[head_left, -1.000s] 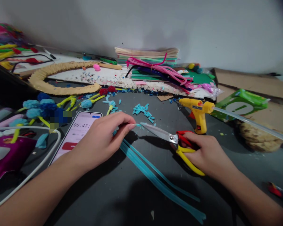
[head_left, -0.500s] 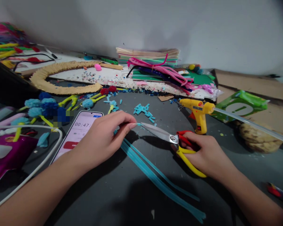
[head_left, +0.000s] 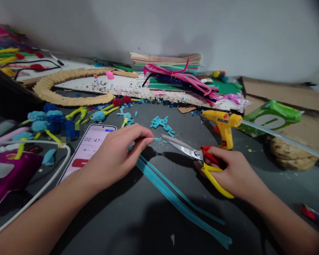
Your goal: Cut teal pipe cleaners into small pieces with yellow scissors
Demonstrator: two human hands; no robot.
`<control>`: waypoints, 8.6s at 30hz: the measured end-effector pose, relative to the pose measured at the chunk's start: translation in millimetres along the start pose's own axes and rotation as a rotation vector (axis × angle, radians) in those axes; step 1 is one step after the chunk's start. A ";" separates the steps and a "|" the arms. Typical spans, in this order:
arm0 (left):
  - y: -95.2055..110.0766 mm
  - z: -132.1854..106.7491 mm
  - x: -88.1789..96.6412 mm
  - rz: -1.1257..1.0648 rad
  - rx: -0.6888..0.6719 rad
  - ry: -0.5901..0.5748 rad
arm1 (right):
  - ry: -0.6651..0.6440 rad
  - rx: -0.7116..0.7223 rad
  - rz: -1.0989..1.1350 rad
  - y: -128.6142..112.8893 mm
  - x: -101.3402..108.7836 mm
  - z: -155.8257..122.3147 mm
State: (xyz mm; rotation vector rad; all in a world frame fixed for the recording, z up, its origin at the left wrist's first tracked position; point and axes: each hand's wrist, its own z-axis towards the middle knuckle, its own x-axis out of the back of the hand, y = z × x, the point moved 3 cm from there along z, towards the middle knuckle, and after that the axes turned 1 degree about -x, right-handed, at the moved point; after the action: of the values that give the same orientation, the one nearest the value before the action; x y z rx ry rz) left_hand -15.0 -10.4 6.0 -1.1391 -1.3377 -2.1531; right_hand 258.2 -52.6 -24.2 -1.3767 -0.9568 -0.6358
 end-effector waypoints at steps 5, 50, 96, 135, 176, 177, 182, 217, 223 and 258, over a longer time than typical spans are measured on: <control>-0.4 0.0 0.8 0.007 -0.004 0.007 | -0.002 0.020 0.008 2.6 -2.2 -0.6; 0.0 -0.7 -1.7 0.006 -0.033 0.024 | -0.009 0.037 -0.040 4.8 -4.0 1.8; 1.1 -0.8 -0.4 -0.019 -0.049 0.031 | -0.012 0.039 -0.028 3.2 -2.6 1.3; -0.9 -2.5 -0.1 0.014 -0.109 0.032 | -0.036 0.022 0.002 4.0 -3.5 1.4; 0.0 -2.1 0.7 0.010 -0.101 0.036 | -0.048 -0.004 0.025 3.4 -2.4 1.9; 0.0 -2.2 0.6 0.008 -0.100 0.035 | -0.049 0.002 0.022 3.8 -2.7 1.8; 0.7 -1.9 0.1 -0.003 -0.107 0.037 | -0.017 0.028 -0.012 5.7 -3.0 0.9; 3.4 -1.5 1.9 -0.023 -0.085 0.012 | -0.028 0.038 -0.016 7.7 -5.6 1.5; 4.0 -1.8 1.7 -0.016 -0.081 0.010 | -0.020 0.017 0.007 8.5 -6.0 1.2; 6.3 -0.8 0.5 0.028 -0.040 -0.006 | -0.015 0.034 0.001 4.0 -3.8 0.0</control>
State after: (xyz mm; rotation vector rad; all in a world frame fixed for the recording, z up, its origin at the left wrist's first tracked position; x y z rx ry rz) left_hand -11.5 -14.1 9.9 -1.1736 -1.2793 -2.1672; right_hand 259.7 -52.7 -29.5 -1.3533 -0.9748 -0.6060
